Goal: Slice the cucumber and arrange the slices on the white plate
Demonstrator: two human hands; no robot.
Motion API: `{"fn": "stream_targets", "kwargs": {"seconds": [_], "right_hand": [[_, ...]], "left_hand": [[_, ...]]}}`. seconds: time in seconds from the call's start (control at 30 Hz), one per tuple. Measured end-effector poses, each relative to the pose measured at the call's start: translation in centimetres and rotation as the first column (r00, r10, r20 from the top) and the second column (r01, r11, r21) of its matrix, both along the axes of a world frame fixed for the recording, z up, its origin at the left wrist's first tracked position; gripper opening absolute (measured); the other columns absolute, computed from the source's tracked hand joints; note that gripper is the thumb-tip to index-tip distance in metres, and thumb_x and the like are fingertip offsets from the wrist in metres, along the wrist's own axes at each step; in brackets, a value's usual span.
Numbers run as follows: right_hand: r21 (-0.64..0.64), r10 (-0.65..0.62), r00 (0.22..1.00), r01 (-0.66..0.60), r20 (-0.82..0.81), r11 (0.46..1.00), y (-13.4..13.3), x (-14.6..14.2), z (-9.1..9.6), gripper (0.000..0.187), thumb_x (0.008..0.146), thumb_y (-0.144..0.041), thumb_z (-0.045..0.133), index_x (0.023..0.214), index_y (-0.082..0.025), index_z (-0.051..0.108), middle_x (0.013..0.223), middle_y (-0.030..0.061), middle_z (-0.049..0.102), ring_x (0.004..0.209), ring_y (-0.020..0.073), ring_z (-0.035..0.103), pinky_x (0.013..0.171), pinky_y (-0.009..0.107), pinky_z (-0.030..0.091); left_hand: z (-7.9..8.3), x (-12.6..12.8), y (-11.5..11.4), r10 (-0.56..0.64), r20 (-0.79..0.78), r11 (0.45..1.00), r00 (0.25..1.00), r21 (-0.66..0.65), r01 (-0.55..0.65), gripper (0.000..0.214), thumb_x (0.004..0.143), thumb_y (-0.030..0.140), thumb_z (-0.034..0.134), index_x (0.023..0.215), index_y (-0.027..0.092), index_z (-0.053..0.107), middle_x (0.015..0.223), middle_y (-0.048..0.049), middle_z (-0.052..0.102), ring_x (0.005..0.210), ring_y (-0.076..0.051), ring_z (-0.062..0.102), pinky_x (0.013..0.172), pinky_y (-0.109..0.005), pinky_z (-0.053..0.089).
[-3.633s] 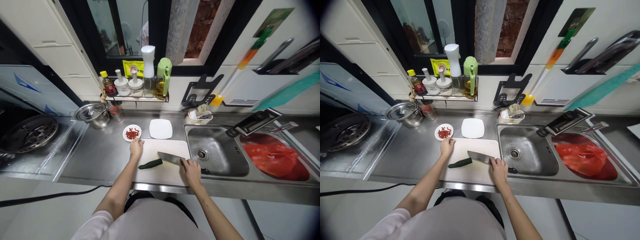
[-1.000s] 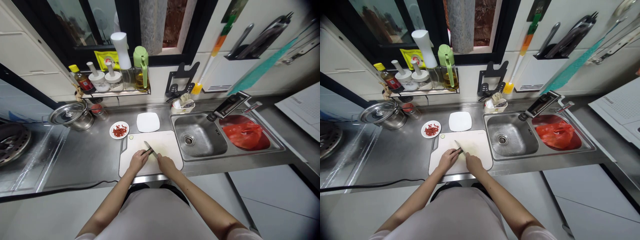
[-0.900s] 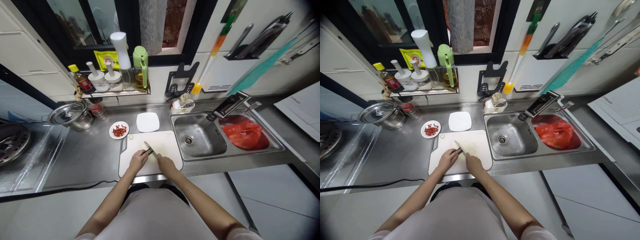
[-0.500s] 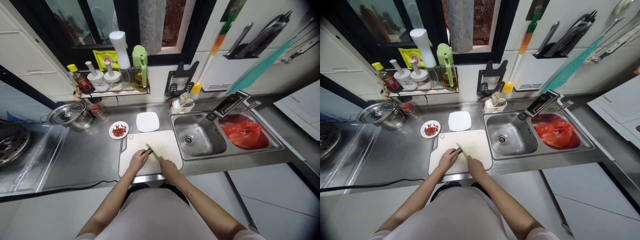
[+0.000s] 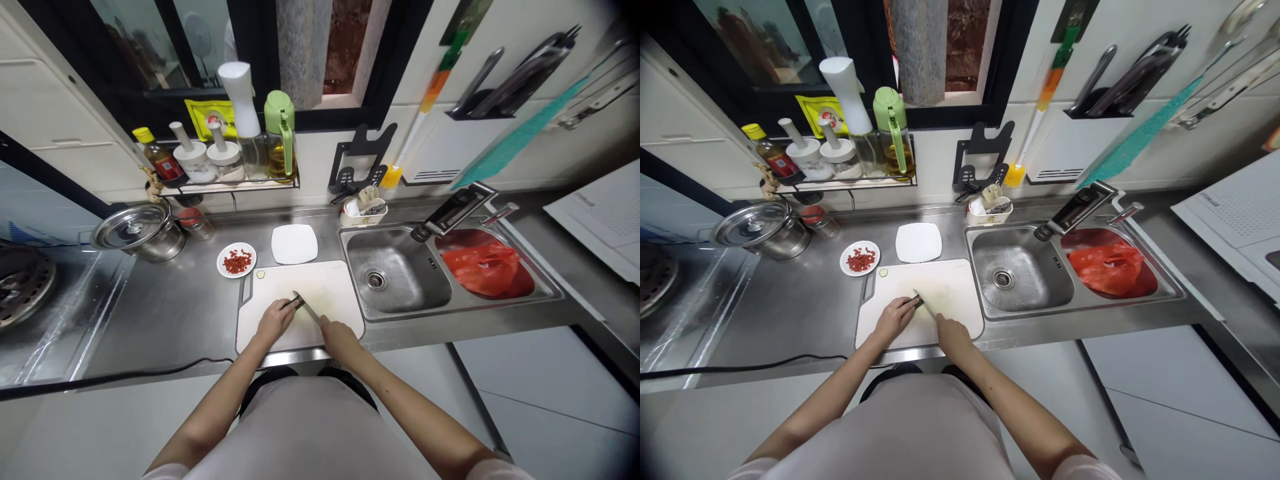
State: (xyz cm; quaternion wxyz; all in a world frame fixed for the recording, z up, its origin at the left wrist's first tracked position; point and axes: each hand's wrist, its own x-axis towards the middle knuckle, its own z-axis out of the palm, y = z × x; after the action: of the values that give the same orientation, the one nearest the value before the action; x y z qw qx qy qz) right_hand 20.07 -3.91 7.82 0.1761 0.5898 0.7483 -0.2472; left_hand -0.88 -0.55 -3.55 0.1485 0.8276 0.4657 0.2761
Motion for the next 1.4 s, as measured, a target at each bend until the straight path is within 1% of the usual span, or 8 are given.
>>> {"fn": "stream_targets", "kwargs": {"seconds": [0.33,0.67,0.83,1.07,1.4], "right_hand": [[0.030,0.014,1.000,-0.014,-0.028,0.999,0.8,-0.4,-0.6,0.026,0.093,-0.013,0.031,0.114,-0.015,0.046,0.090,0.0139,0.067,0.088,0.0221,0.066,0.071,0.029,0.045],[0.042,0.019,0.999,-0.018,-0.038,0.999,1.8,-1.1,-0.6,0.027,0.093,-0.013,0.030,0.114,-0.014,0.047,0.090,0.0132,0.067,0.087,0.0223,0.066,0.071,0.029,0.046],[0.072,0.032,0.998,-0.028,-0.051,0.997,2.3,-1.6,-1.2,0.027,0.093,-0.013,0.029,0.113,-0.013,0.047,0.089,0.0134,0.067,0.089,0.0223,0.066,0.073,0.030,0.046],[0.055,0.048,0.998,-0.045,-0.048,0.997,2.8,-1.9,-1.6,0.029,0.093,-0.011,0.031,0.117,-0.013,0.045,0.093,0.0138,0.067,0.093,0.0215,0.065,0.077,0.031,0.046],[0.122,0.064,0.995,-0.055,-0.074,0.991,3.3,-2.3,-2.8,0.029,0.094,-0.015,0.029,0.115,-0.012,0.047,0.093,0.0137,0.067,0.093,0.0229,0.064,0.079,0.032,0.047]], "left_hand": [[-0.2,-0.2,0.3,0.000,0.004,1.000,1.000,-0.008,0.000,0.034,0.093,0.027,0.046,0.125,0.025,0.059,0.102,-0.0078,0.064,0.096,-0.018,0.060,0.086,-0.034,0.053],[-0.5,-0.2,0.5,0.008,0.019,1.000,1.000,-0.026,-0.008,0.033,0.092,0.026,0.047,0.123,0.026,0.060,0.101,-0.0067,0.065,0.096,-0.017,0.061,0.085,-0.032,0.053],[-0.2,-0.2,0.5,0.002,0.026,0.999,1.000,-0.033,-0.002,0.033,0.093,0.027,0.047,0.123,0.026,0.060,0.101,-0.0064,0.065,0.095,-0.017,0.061,0.085,-0.032,0.053],[-0.3,-0.2,0.5,0.005,0.038,0.999,0.999,-0.048,-0.003,0.032,0.093,0.027,0.046,0.123,0.026,0.060,0.102,-0.0061,0.066,0.095,-0.017,0.060,0.086,-0.032,0.052],[-0.3,-0.3,0.7,0.008,0.038,0.999,0.999,-0.048,-0.006,0.031,0.092,0.026,0.048,0.121,0.025,0.061,0.101,-0.0057,0.067,0.095,-0.016,0.060,0.085,-0.031,0.052]]}}
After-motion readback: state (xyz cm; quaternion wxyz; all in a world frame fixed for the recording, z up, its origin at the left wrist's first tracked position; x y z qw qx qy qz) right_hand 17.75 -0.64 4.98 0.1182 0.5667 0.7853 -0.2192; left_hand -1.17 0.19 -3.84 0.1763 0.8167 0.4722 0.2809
